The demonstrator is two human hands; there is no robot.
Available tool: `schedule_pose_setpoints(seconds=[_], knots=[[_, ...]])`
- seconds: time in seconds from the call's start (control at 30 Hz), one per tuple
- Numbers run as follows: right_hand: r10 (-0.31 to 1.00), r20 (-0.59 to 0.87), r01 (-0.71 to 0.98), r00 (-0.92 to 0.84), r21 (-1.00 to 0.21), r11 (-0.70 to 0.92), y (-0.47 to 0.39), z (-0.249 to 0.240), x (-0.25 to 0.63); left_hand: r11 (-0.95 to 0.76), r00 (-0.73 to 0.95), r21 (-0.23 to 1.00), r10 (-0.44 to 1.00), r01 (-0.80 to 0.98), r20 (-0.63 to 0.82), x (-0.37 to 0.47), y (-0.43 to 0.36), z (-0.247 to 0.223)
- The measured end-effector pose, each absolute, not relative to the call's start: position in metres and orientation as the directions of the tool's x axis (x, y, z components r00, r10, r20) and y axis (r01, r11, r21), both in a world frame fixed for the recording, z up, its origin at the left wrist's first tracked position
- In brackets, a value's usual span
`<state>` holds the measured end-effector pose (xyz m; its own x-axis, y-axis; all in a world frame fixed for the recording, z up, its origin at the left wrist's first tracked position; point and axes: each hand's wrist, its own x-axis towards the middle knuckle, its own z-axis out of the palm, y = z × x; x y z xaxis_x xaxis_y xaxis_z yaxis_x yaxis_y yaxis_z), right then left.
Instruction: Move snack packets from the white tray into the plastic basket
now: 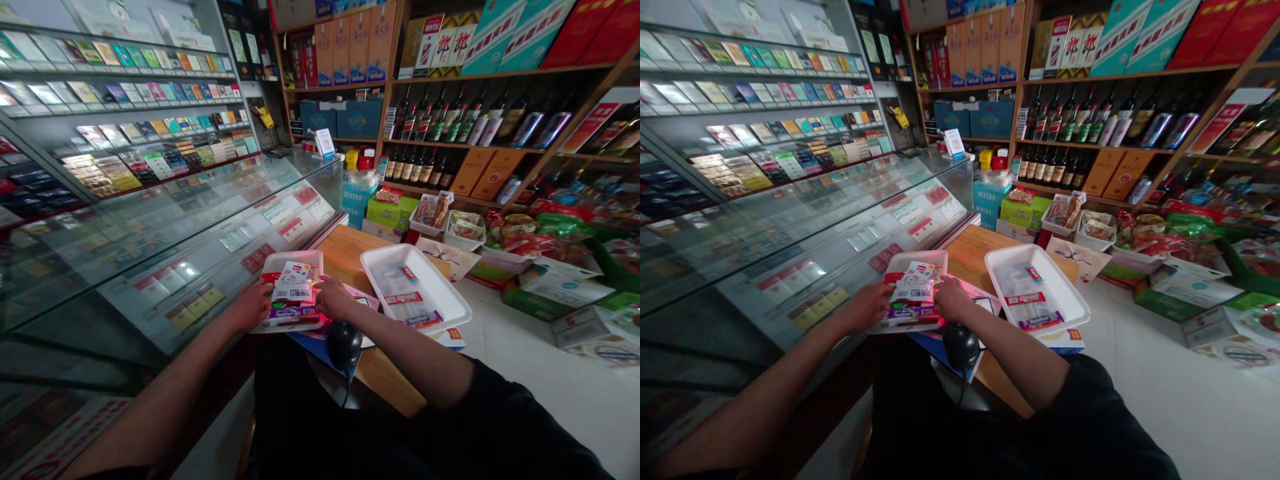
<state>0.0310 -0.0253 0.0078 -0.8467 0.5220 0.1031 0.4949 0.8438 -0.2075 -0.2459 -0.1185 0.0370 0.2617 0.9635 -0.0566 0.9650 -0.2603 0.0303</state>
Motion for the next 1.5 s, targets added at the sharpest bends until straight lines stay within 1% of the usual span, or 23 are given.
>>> schedule_pose_setpoints(seconds=[0.07,0.1,0.23,0.37,0.57,0.73,0.87,1.03,1.13,1.27,1.37,1.5], knots=[[0.510,0.093,0.484,-0.855,-0.210,0.849,-0.026,0.010,0.028,-0.261,0.264,0.043,0.959,0.964,-0.099,-0.247,-0.120,0.036],[0.509,0.089,0.483,-0.856,-0.212,0.850,-0.027,0.012,0.027,-0.258,0.261,0.046,0.960,0.965,-0.098,-0.248,-0.121,0.035],[0.521,0.080,0.495,-0.850,-0.220,0.841,-0.025,0.019,0.028,-0.235,0.238,0.060,0.971,0.970,-0.036,-0.251,-0.118,0.035],[0.563,0.081,0.534,-0.823,-0.228,0.814,-0.019,0.022,0.040,-0.242,0.241,0.036,0.970,0.970,0.026,-0.242,-0.105,0.037],[0.631,0.071,0.596,-0.773,-0.261,0.759,-0.005,0.022,0.078,-0.239,0.239,-0.011,0.966,0.971,0.094,-0.192,-0.079,0.048],[0.698,0.114,0.659,-0.707,-0.253,0.709,0.011,0.011,0.129,-0.323,0.324,-0.036,0.935,0.946,0.145,-0.128,-0.059,0.055],[0.744,0.134,0.714,-0.655,-0.212,0.667,0.023,-0.006,0.175,-0.380,0.382,-0.053,0.901,0.923,0.206,-0.071,-0.045,0.049],[0.828,0.073,0.815,-0.555,-0.152,0.559,0.031,-0.025,0.228,-0.438,0.436,-0.037,0.875,0.898,0.209,-0.011,-0.029,0.026],[0.858,0.073,0.850,-0.508,-0.118,0.513,0.030,-0.029,0.252,-0.449,0.445,-0.034,0.868,0.893,0.221,0.016,-0.020,0.013],[0.893,0.080,0.893,-0.443,-0.045,0.447,0.028,-0.033,0.276,-0.470,0.466,-0.044,0.850,0.881,0.245,0.042,-0.008,0.001],[0.925,0.046,0.926,-0.377,-0.016,0.378,0.030,-0.039,0.287,-0.459,0.456,-0.042,0.860,0.887,0.228,0.058,0.003,-0.006],[0.932,-0.025,0.932,-0.361,0.000,0.361,0.036,-0.047,0.293,-0.456,0.461,-0.069,0.878,0.887,0.129,0.076,0.017,-0.011]])
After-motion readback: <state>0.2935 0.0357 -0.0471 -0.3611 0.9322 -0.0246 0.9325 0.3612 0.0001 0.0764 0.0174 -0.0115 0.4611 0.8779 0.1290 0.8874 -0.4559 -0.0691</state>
